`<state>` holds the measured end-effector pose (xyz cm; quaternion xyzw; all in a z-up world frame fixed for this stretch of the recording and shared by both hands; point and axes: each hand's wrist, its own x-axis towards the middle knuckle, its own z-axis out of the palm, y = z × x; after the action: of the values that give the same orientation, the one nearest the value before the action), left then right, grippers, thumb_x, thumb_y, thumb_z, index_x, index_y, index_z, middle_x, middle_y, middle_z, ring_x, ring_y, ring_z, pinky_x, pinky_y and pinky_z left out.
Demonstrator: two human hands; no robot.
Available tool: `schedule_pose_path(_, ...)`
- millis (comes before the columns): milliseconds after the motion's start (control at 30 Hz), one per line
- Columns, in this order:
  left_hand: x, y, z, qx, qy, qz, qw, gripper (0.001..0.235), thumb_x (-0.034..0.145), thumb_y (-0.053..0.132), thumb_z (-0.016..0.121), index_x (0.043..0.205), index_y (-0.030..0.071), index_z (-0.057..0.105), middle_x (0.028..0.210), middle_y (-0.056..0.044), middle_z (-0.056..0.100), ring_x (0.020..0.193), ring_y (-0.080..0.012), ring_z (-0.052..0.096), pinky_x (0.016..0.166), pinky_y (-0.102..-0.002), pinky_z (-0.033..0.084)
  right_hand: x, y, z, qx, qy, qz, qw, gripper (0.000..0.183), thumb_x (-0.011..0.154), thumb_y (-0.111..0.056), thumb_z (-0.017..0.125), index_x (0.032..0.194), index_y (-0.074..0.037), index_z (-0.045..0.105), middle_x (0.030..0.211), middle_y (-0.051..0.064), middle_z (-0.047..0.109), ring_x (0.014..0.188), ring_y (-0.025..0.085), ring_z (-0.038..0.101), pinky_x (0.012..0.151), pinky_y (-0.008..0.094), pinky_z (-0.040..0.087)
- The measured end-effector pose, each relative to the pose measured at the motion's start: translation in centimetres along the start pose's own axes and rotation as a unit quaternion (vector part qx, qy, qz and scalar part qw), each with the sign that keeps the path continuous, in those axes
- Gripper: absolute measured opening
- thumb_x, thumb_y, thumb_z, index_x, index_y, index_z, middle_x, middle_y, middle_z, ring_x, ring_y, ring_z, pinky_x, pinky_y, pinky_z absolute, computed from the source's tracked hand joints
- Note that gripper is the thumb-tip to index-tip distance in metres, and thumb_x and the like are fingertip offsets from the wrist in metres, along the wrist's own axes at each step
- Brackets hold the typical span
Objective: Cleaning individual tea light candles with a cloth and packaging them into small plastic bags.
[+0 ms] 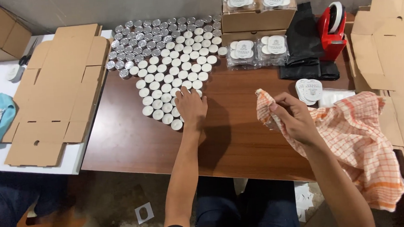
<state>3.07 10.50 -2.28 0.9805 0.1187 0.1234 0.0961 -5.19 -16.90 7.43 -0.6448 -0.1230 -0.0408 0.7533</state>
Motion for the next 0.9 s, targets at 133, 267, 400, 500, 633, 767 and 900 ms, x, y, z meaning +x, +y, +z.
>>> schedule_pose_path(133,0.3,-0.4,1.8,0.018,0.026,-0.009,0.999,0.046,0.080,0.041,0.078,0.105,0.004,0.067,0.105,-0.013,0.054,0.103,-0.0334,0.053,0.085,-0.044,0.046,1.5,0.2,0.0,-0.029,-0.044,-0.013,0.999,0.010,0.102,-0.002,0.058,0.098,0.002,0.066,0.069,0.007,0.054,0.066,0.009,0.047,0.062,0.026,0.045)
schedule_pose_path(267,-0.1,-0.3,0.9,-0.017,0.035,0.007,0.999,0.037,0.081,0.032,0.077,0.099,0.002,0.069,0.103,-0.014,0.055,0.102,-0.0352,0.054,0.085,-0.044,0.047,2.1,0.9,-0.3,-0.033,-0.058,0.004,0.998,0.009,0.101,-0.001,0.059,0.100,0.001,0.068,0.075,0.008,0.059,0.073,0.010,0.051,0.068,0.027,0.048)
schedule_pose_path(400,-0.8,0.8,-1.1,-0.042,0.070,0.018,0.996,0.038,0.079,0.031,0.079,0.099,0.002,0.067,0.101,-0.014,0.053,0.100,-0.0346,0.055,0.083,-0.042,0.048,3.6,2.8,-1.5,-0.035,-0.075,0.015,0.996,0.009,0.100,-0.003,0.061,0.104,0.001,0.068,0.077,0.009,0.062,0.074,0.011,0.052,0.070,0.029,0.049)
schedule_pose_path(500,-2.5,3.0,-5.6,-0.311,0.052,0.088,0.945,0.039,0.083,0.030,0.077,0.111,0.005,0.067,0.103,-0.016,0.059,0.098,-0.0416,0.064,0.086,-0.046,0.052,5.2,5.2,-2.0,-0.033,-0.057,0.032,0.997,0.012,0.098,-0.006,0.065,0.108,-0.002,0.071,0.085,0.009,0.068,0.081,0.012,0.061,0.074,0.028,0.053)
schedule_pose_path(633,-2.5,6.4,-2.2,-0.451,0.040,0.124,0.883,0.038,0.078,0.020,0.083,0.114,0.014,0.073,0.101,-0.009,0.069,0.097,-0.0299,0.071,0.083,-0.035,0.059,5.7,7.0,-1.5,-0.040,-0.022,0.036,0.998,0.014,0.097,-0.007,0.067,0.109,-0.003,0.072,0.092,0.009,0.070,0.086,0.012,0.062,0.078,0.029,0.054)
schedule_pose_path(767,-2.8,7.7,-2.1,-0.511,-0.007,0.161,0.845,0.040,0.079,0.020,0.085,0.114,0.006,0.073,0.097,-0.013,0.071,0.091,-0.0287,0.073,0.077,-0.035,0.062,5.1,7.0,-0.6,-0.033,0.019,0.088,0.995,0.022,0.101,-0.011,0.060,0.117,-0.004,0.073,0.103,0.010,0.072,0.094,0.015,0.064,0.082,0.031,0.056)
schedule_pose_path(900,-3.2,8.0,0.1,-0.503,0.020,0.207,0.839,0.038,0.077,0.018,0.086,0.107,0.000,0.073,0.091,-0.016,0.069,0.088,-0.0326,0.072,0.074,-0.038,0.061,4.6,7.4,-0.5,-0.004,0.017,0.115,0.993,0.029,0.104,-0.009,0.054,0.125,-0.005,0.074,0.110,0.013,0.074,0.099,0.017,0.065,0.092,0.036,0.055)
